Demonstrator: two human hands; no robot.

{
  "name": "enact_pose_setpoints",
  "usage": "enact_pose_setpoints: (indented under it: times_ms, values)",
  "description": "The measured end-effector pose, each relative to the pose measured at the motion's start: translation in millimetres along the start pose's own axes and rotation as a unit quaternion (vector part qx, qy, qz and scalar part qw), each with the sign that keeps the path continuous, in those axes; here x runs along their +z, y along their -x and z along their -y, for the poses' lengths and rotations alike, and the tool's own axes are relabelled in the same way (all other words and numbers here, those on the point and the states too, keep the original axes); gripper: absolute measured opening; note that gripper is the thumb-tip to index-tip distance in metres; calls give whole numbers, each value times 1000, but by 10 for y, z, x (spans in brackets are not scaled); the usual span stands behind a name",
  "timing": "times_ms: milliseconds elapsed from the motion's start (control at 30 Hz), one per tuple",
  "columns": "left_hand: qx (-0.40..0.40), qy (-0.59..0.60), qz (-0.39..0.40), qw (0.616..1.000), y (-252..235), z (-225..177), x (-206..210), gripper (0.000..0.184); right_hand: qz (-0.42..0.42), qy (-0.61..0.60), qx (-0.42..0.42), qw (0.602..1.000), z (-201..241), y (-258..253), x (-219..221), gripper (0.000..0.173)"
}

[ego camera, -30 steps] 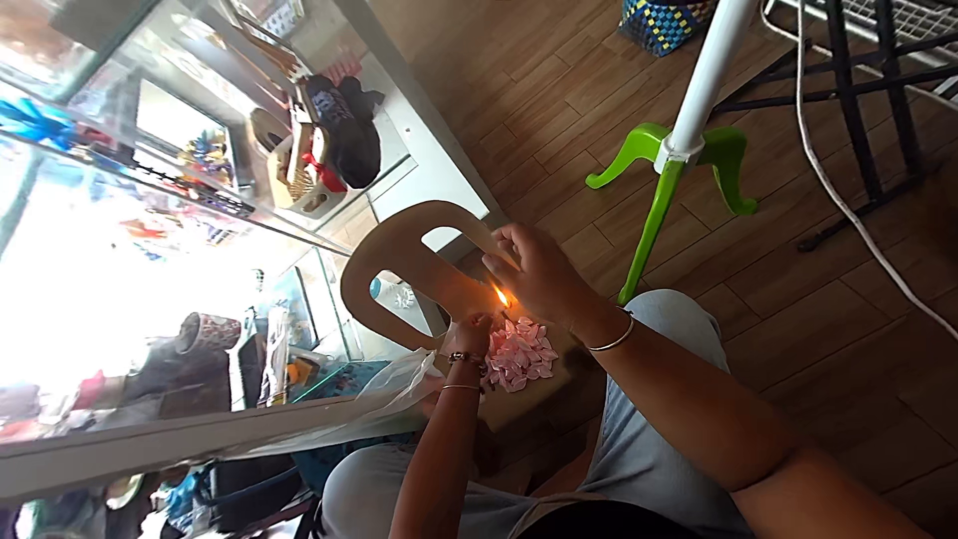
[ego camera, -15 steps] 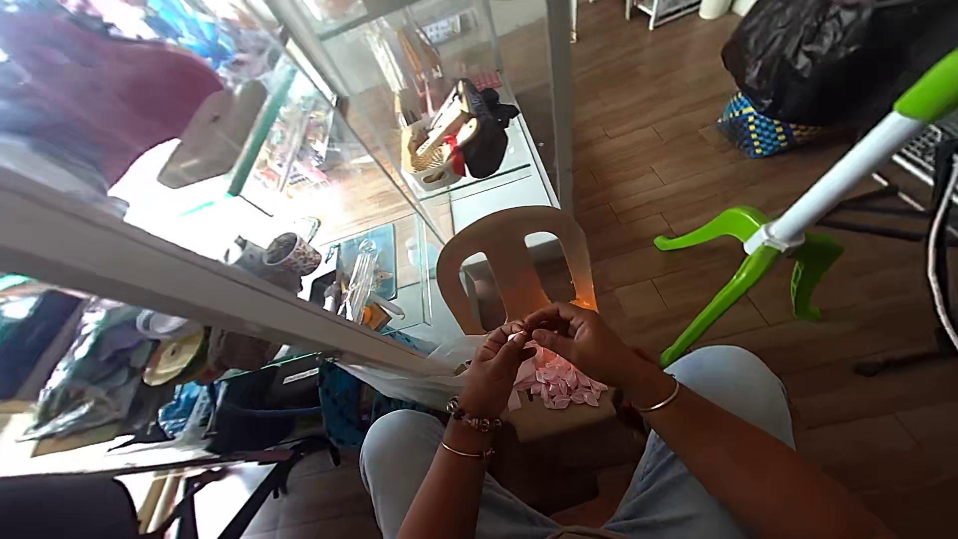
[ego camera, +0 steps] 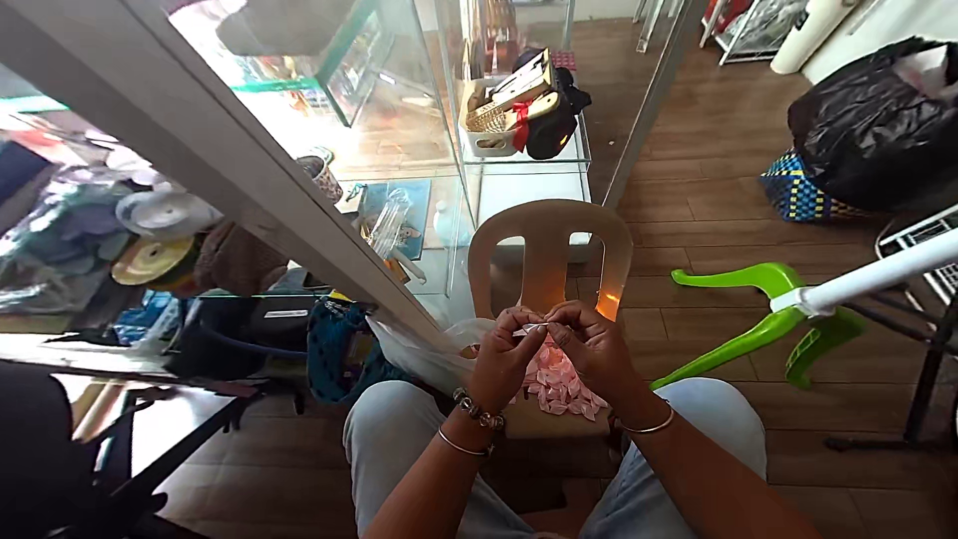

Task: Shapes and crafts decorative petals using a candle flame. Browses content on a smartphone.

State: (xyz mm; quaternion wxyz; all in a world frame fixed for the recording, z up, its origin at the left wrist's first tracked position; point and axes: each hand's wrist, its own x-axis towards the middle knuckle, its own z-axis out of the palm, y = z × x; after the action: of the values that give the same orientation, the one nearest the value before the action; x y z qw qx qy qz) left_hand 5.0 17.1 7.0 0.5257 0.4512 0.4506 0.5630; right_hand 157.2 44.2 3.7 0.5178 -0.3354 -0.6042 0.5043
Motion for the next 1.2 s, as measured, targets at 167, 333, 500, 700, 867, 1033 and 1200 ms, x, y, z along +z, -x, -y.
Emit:
enact_pose_setpoints:
  times_ms: [167, 333, 500, 700, 867, 1033, 1200]
  values:
    - [-10, -20, -18, 1000, 21, 19, 13, 7, 1, 67, -3, 998, 1, 23, 2, 11]
    - [-12, -17, -25, 999, 33, 4, 33, 7, 14, 68, 8, 998, 14, 20, -136, 45]
    - [-10, -54, 8, 998, 53, 50, 77, 5, -2, 81, -46, 996, -29, 94, -186, 38]
    - [-146, 56, 38, 987, 46, -15, 136, 26, -4, 121, -51, 991, -32, 120, -303, 26]
    - [-149, 60, 26, 987, 30, 40, 129, 24, -51, 110, -13, 992, 47, 116, -481, 35]
    - [-153, 60, 35, 986, 12, 84, 142, 25, -121, 78, 29, 989, 91, 80, -675, 35]
    - [-175, -40, 58, 982, -41, 238, 156, 23, -122, 114, 32, 985, 69, 130, -745, 36]
